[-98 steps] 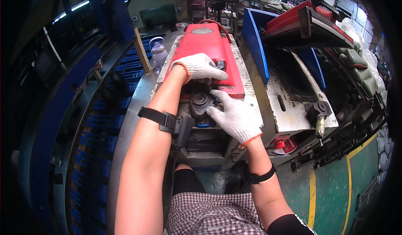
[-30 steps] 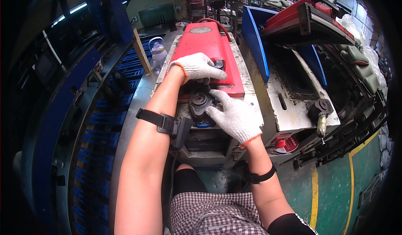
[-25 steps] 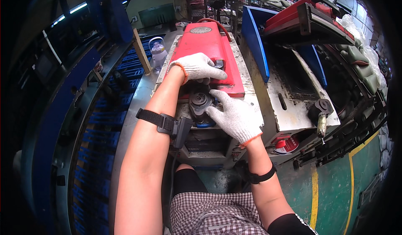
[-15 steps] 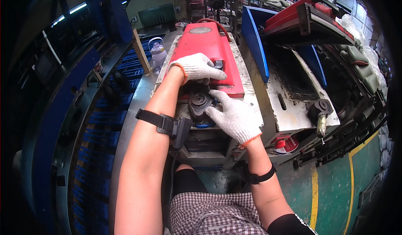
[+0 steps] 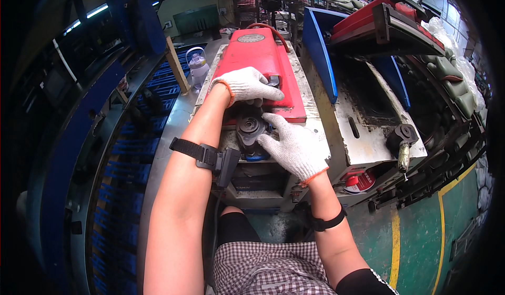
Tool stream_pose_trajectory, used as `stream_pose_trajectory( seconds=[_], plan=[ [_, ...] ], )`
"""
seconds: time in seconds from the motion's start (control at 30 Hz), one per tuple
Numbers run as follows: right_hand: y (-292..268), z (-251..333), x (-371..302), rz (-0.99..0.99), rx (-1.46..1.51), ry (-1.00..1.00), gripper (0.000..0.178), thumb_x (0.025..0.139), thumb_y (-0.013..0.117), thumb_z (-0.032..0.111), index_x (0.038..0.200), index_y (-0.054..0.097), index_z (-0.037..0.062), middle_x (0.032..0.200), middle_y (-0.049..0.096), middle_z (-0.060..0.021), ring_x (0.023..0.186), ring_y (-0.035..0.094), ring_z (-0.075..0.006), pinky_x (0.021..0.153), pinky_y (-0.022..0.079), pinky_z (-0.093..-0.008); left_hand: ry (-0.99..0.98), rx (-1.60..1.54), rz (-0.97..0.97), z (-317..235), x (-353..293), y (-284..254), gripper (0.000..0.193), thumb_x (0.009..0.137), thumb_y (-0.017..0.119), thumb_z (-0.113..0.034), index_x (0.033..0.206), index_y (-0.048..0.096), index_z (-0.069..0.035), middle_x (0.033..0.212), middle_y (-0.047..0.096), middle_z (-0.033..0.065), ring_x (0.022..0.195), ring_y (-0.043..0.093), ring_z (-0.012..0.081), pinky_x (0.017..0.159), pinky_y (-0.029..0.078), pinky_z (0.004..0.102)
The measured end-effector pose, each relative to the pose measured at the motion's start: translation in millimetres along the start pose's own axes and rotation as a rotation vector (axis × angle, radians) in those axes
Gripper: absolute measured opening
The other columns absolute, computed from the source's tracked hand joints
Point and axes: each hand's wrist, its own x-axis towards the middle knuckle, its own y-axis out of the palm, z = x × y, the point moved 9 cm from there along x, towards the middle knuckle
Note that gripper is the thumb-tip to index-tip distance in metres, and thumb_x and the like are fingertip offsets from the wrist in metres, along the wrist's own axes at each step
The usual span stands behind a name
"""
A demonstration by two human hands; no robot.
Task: Attaching the shoe upper to the sole using a hydraulic lasting machine in a factory environment.
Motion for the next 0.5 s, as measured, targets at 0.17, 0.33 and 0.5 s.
stream_pose_trajectory(
  seconds=[0.17,0.33,0.5],
  plan=[
    [-1.2,1.2,-0.3,0.001,-0.004,-0.002,0.054,0.096,0.071,0.044,0.140,0.063,0.0134,0.098,0.078,-0.0189,0.093,0.076,-0.0376,0.083,0.059,-0.0484,-0.002,0.002,0.003,0.2,0.5,0.3,0.045,0.084,0.085,-0.049,0.087,0.079,-0.004,0.073,0.071,0.0051,0.064,0.063,0.0119,0.061,0.049,0.0265],
    [-1.4,0.6,-1.0,-0.004,-0.020,0.001,0.054,0.096,0.071,0.044,0.140,0.063,0.0142,0.096,0.078,-0.0183,0.091,0.076,-0.0374,0.082,0.059,-0.0476,-0.003,0.019,-0.010,0.9,0.8,-1.1,0.043,0.084,0.086,-0.047,0.087,0.079,-0.005,0.073,0.072,0.0046,0.064,0.064,0.0111,0.061,0.049,0.0261],
    [0.4,-1.8,-0.7,-0.017,0.034,0.001,0.053,0.095,0.072,0.044,0.139,0.064,0.0143,0.095,0.078,-0.0185,0.091,0.076,-0.0371,0.081,0.059,-0.0475,-0.007,0.001,-0.004,-0.2,0.0,0.6,0.042,0.085,0.086,-0.046,0.087,0.079,-0.005,0.073,0.072,0.0044,0.064,0.064,0.0108,0.061,0.048,0.0260]
  ],
)
